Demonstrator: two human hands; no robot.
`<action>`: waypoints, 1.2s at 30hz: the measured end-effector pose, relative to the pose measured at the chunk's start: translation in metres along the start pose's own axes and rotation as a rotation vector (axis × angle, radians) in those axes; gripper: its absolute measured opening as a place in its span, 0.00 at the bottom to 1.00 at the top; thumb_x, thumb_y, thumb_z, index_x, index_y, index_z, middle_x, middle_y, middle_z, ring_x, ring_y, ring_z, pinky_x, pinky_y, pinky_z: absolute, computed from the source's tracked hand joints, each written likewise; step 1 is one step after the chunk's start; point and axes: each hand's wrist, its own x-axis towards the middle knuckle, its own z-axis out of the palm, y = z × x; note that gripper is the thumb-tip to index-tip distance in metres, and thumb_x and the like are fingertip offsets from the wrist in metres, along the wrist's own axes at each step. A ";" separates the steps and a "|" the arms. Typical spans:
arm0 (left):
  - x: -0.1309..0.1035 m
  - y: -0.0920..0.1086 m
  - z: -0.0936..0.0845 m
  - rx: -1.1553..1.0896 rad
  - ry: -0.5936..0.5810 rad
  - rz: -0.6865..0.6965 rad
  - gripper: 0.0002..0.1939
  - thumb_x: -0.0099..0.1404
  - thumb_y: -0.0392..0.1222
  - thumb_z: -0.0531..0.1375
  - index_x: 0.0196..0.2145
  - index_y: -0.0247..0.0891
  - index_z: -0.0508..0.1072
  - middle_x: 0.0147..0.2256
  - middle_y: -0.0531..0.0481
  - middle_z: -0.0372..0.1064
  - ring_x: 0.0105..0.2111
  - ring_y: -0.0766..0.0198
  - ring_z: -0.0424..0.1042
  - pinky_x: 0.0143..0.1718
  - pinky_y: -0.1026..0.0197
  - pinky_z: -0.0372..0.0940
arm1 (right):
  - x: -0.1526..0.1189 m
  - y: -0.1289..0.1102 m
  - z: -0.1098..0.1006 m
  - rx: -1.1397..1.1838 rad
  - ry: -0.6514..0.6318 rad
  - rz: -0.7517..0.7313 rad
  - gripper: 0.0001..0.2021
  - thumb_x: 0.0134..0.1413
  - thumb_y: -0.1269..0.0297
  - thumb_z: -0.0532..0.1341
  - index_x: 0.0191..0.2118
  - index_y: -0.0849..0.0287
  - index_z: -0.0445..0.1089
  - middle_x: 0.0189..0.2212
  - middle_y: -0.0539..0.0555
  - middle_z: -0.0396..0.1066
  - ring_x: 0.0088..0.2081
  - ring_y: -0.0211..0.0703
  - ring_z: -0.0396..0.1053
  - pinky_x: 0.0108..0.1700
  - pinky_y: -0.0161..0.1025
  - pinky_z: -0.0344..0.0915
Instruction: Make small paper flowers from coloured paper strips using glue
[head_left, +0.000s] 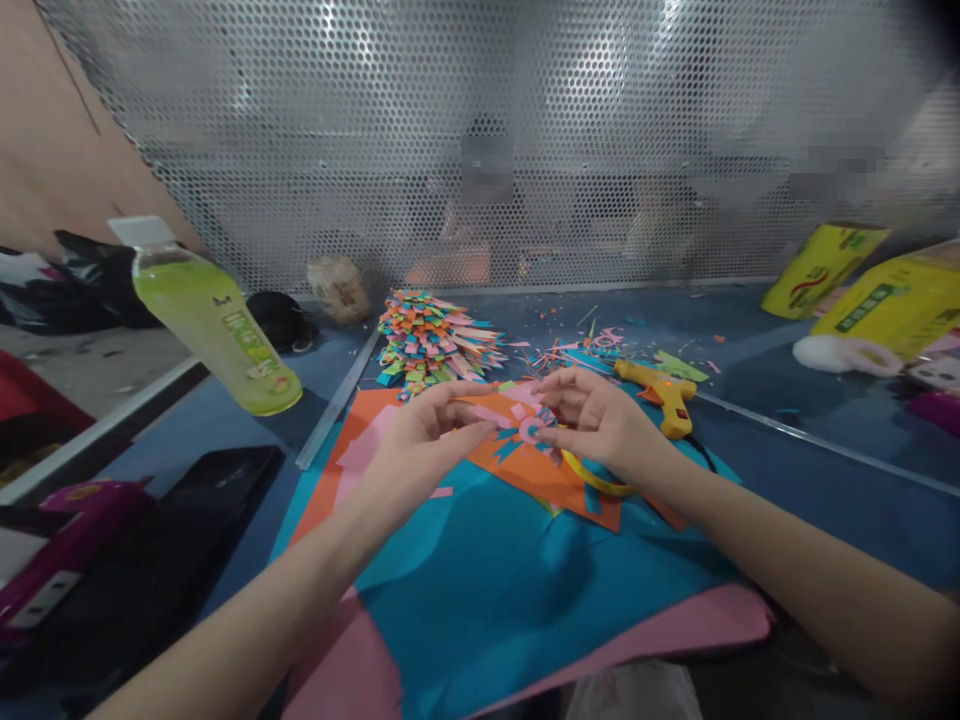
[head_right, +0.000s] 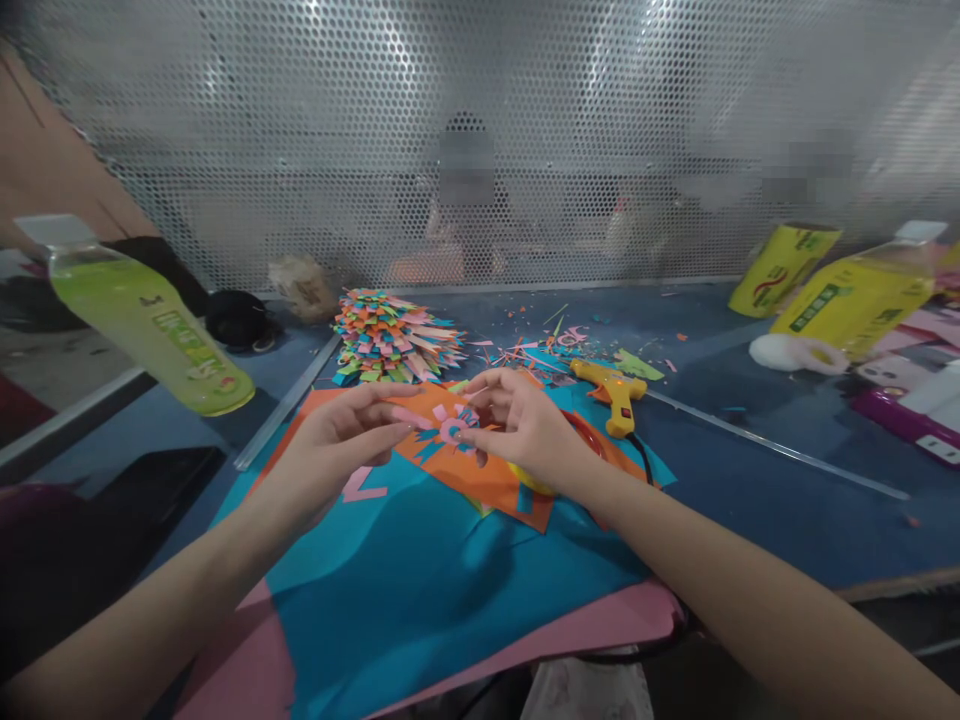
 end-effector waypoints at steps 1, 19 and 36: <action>0.000 0.000 0.000 0.014 0.007 0.004 0.17 0.49 0.37 0.61 0.39 0.35 0.69 0.26 0.52 0.71 0.25 0.69 0.67 0.24 0.67 0.57 | 0.000 0.000 0.000 -0.004 0.004 -0.003 0.18 0.40 0.67 0.66 0.37 0.57 0.59 0.30 0.50 0.66 0.29 0.36 0.68 0.20 0.31 0.68; 0.001 -0.004 -0.001 0.021 -0.026 0.008 0.16 0.50 0.38 0.61 0.39 0.36 0.69 0.27 0.51 0.71 0.25 0.71 0.67 0.23 0.68 0.56 | 0.000 0.003 -0.003 -0.044 -0.001 -0.008 0.18 0.39 0.65 0.66 0.36 0.57 0.58 0.30 0.49 0.65 0.26 0.34 0.66 0.19 0.31 0.66; 0.007 -0.015 -0.006 -0.056 -0.038 -0.081 0.19 0.51 0.45 0.61 0.42 0.39 0.68 0.31 0.52 0.69 0.25 0.73 0.64 0.24 0.70 0.57 | 0.000 -0.003 -0.005 -0.088 -0.045 -0.049 0.13 0.41 0.64 0.65 0.34 0.59 0.64 0.34 0.54 0.69 0.34 0.39 0.69 0.32 0.38 0.68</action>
